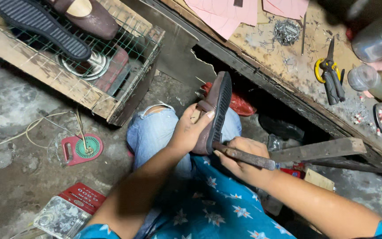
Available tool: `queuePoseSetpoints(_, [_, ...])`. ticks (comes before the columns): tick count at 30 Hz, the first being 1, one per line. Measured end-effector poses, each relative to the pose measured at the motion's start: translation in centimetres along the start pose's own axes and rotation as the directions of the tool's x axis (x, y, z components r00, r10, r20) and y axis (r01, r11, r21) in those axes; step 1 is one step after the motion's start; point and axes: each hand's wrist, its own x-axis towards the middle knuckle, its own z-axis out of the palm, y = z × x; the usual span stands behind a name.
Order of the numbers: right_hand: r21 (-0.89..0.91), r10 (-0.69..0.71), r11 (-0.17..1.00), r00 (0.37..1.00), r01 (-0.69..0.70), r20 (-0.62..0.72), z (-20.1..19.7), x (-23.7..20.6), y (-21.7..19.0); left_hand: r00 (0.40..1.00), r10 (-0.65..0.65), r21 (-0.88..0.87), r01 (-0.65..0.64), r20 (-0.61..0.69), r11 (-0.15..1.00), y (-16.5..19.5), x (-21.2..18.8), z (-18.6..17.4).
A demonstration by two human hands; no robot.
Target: The person sits on the floor and repairs a brown shoe by pressing the sole and using a hammer to tap along the edges. The person handles the shoe and a hammer, working on the sole attachment.
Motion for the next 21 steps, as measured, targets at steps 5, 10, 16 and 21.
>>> queuePoseSetpoints(5, [-0.099, 0.167, 0.983, 0.975, -0.154, 0.144, -0.2, 0.6, -1.0, 0.999, 0.044, 0.198, -0.041, -0.009, 0.979, 1.6, -0.5, 0.5])
queuePoseSetpoints(10, [-0.060, 0.250, 0.967, 0.966, -0.246, 0.067, 0.6, 1.4, -1.4, 0.991, 0.130, 0.124, -0.133, 0.029, 0.983, 1.7, -0.2, 0.4])
queuePoseSetpoints(16, [0.106, 0.180, 0.978, 0.984, -0.178, -0.009, -0.4, -0.1, 0.1, 0.999, 0.017, 0.106, -0.014, -0.029, 0.994, -1.9, 0.6, 0.0])
queuePoseSetpoints(21, [0.351, 0.443, 0.833, 0.895, -0.429, 0.043, -0.1, -1.5, 0.1, 0.997, -0.018, 0.146, 0.029, -0.077, 0.989, -3.4, 0.6, -0.5])
